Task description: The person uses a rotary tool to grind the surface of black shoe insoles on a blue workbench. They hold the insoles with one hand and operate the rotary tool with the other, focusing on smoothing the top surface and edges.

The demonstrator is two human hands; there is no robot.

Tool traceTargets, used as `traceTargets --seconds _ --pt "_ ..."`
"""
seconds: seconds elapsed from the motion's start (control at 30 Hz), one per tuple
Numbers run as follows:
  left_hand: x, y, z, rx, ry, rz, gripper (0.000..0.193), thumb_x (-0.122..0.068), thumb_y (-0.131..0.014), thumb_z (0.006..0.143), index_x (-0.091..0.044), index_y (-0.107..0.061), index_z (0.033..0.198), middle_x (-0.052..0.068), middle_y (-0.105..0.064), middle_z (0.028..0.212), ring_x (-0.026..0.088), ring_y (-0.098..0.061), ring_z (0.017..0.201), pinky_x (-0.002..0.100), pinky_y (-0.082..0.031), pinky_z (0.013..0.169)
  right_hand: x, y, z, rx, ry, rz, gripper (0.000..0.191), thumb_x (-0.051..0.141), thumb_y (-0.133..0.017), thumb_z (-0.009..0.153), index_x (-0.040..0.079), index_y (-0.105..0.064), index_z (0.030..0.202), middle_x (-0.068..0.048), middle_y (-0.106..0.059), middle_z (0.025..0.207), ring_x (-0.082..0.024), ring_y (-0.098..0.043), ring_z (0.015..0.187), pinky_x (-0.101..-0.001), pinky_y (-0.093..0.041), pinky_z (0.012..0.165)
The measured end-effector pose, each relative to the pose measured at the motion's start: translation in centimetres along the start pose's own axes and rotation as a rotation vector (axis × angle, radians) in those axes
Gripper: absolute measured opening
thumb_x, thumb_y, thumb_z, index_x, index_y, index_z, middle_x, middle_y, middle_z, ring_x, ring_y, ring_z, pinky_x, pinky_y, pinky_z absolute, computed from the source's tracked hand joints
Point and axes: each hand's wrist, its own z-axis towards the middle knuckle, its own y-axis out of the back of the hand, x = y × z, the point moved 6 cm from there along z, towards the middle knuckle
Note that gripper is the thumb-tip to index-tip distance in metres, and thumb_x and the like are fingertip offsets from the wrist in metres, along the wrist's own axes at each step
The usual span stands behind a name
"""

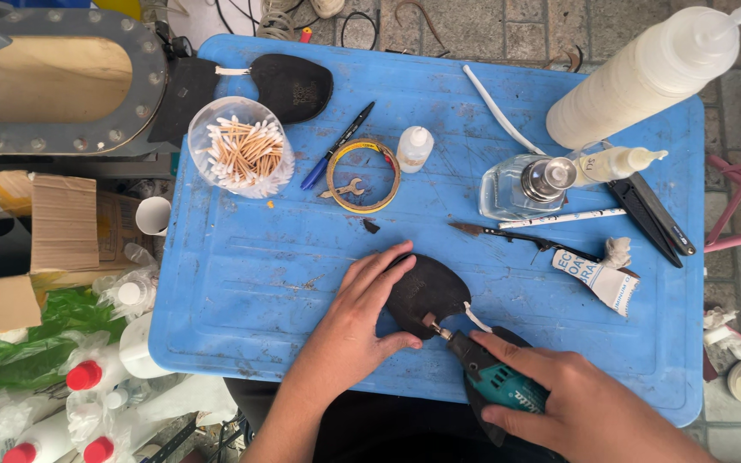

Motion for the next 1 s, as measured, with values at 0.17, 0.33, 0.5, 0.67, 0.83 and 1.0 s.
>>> traceTargets --seconds 0.17,0.33,0.5,0.67,0.83,1.0 --pt "-0.7 1.0 -0.1 -0.045 -0.022 -0.071 0.091 -0.027 -0.094 0.064 -0.007 -0.053 0.142 0.015 -0.045 0.156 0.037 -0.045 0.141 0.048 -0.041 0.114 -1.5 1.6 -0.2 -0.168 0.499 0.249 0.078 0.02 -0.085 0.082 0.004 -0.053 0.152 -0.016 -0.072 0.126 -0.025 -0.069 0.109 -0.0357 -0.05 0.095" --pt "-0.8 0.3 0.6 -0.113 0.046 0.06 0.089 -0.026 -0.089 0.071 -0.005 -0.047 0.147 0.017 -0.055 0.141 0.039 -0.052 0.13 0.048 -0.043 0.11 -6.5 1.0 2.6 0.009 0.344 0.749 0.085 0.02 -0.083 0.074 -0.001 -0.05 0.149 -0.015 -0.075 0.105 -0.02 -0.071 0.082 -0.0342 -0.058 0.074" --pt "0.1 -0.3 2.1 -0.177 0.102 0.182 0.049 -0.019 -0.084 0.083 -0.009 -0.063 0.126 0.015 -0.072 0.114 0.035 -0.066 0.109 0.042 -0.053 0.094 -5.8 0.5 4.2 0.244 0.547 0.972 0.088 0.033 -0.084 0.078 -0.008 -0.051 0.147 -0.016 -0.067 0.091 -0.022 -0.067 0.067 -0.0336 -0.054 0.059" --pt "0.4 0.6 1.1 -0.384 0.117 0.008 0.031 -0.006 -0.072 0.093 -0.004 -0.066 0.123 0.015 -0.074 0.107 0.031 -0.076 0.096 0.036 -0.061 0.082 -5.1 0.1 5.0 0.274 0.546 1.143 0.089 0.032 -0.082 0.077 -0.009 -0.046 0.148 -0.018 -0.063 0.096 -0.025 -0.067 0.066 -0.0373 -0.056 0.058" --pt "0.0 0.5 0.1 -0.41 0.074 -0.042 0.026 -0.005 -0.071 0.09 -0.004 -0.069 0.116 0.014 -0.075 0.105 0.025 -0.076 0.085 0.031 -0.06 0.075 -5.2 -0.3 4.9 0.237 0.524 1.083 0.084 0.028 -0.079 0.08 -0.007 -0.044 0.148 -0.021 -0.066 0.098 -0.026 -0.069 0.07 -0.0387 -0.058 0.06" --pt "0.3 0.2 0.8 -0.427 0.11 0.071 0.014 -0.011 -0.077 0.091 -0.005 -0.075 0.104 0.011 -0.076 0.094 0.026 -0.075 0.079 0.032 -0.058 0.069 -5.5 -0.4 5.1 0.241 0.525 1.069 0.085 0.027 -0.079 0.081 -0.006 -0.043 0.151 -0.022 -0.066 0.098 -0.026 -0.07 0.07 -0.0392 -0.059 0.06"
